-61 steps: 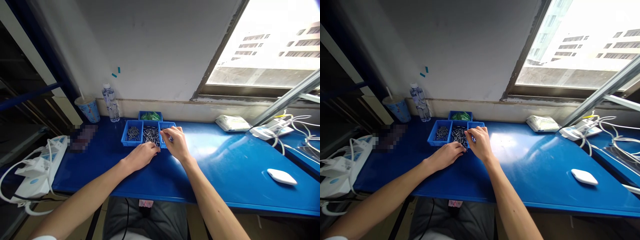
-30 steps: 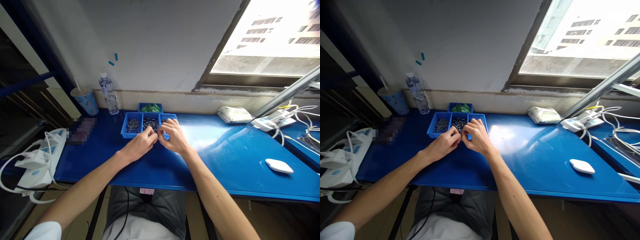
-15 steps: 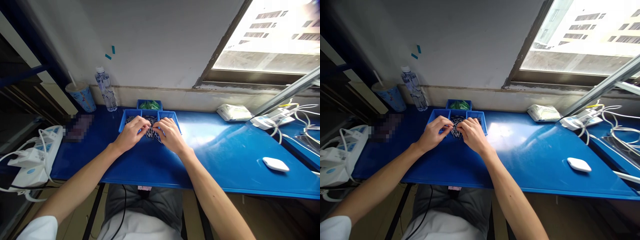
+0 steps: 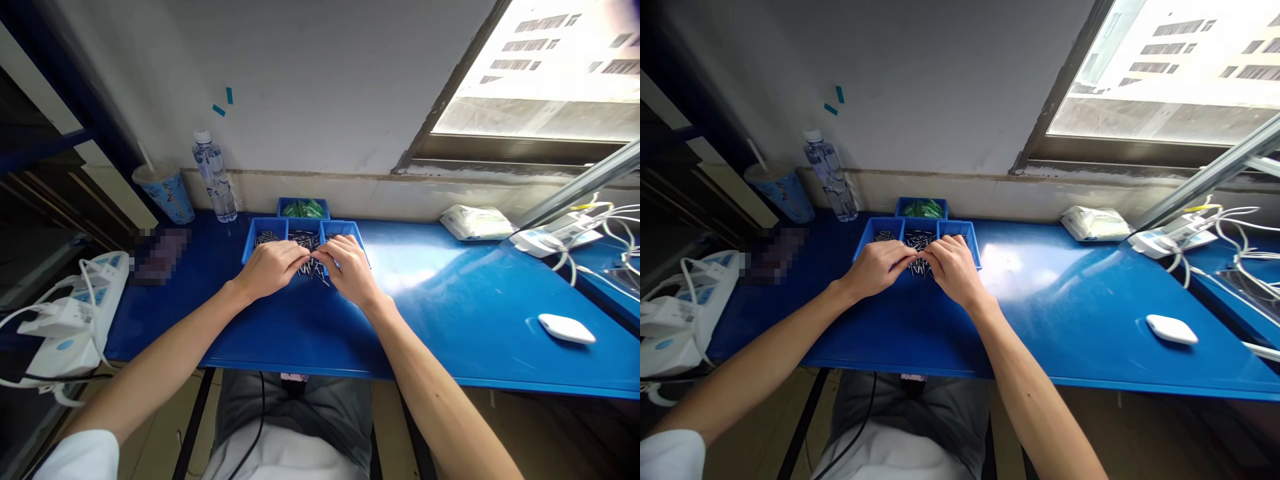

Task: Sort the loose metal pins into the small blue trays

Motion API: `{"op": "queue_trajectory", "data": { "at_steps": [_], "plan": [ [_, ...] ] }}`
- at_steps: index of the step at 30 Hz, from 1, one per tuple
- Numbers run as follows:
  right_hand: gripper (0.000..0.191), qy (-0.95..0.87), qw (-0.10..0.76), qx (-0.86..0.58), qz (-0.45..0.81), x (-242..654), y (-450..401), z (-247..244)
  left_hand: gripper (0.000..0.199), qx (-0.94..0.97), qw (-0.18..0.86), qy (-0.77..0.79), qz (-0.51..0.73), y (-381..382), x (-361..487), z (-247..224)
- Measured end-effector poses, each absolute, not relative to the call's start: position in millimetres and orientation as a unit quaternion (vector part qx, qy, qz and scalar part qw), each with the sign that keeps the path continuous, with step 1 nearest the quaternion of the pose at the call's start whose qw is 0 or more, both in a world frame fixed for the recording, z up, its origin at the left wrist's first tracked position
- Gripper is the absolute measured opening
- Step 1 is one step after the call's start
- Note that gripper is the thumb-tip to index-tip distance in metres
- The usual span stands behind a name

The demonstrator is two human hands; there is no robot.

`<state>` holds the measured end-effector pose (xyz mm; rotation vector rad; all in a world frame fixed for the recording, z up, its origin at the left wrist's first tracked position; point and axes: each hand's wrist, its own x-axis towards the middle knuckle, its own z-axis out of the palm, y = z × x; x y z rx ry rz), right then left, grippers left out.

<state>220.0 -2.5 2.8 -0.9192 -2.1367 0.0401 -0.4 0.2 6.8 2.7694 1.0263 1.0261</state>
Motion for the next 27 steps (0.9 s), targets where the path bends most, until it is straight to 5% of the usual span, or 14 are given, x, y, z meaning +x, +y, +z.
{"op": "queue_trajectory", "data": {
  "at_steps": [10, 27],
  "plan": [
    [0.020, -0.831, 0.420, -0.361, 0.048, 213.4, -6.5, 4.1, 0.018, 0.841, 0.109, 0.360, 0.389, -6.7, 1.9, 2.7],
    [0.030, -0.840, 0.383, -0.382, 0.031, 217.5, -5.4, 6.6, 0.025, 0.856, 0.058, 0.353, 0.372, -6.3, 1.4, 2.7]
  ]
}}
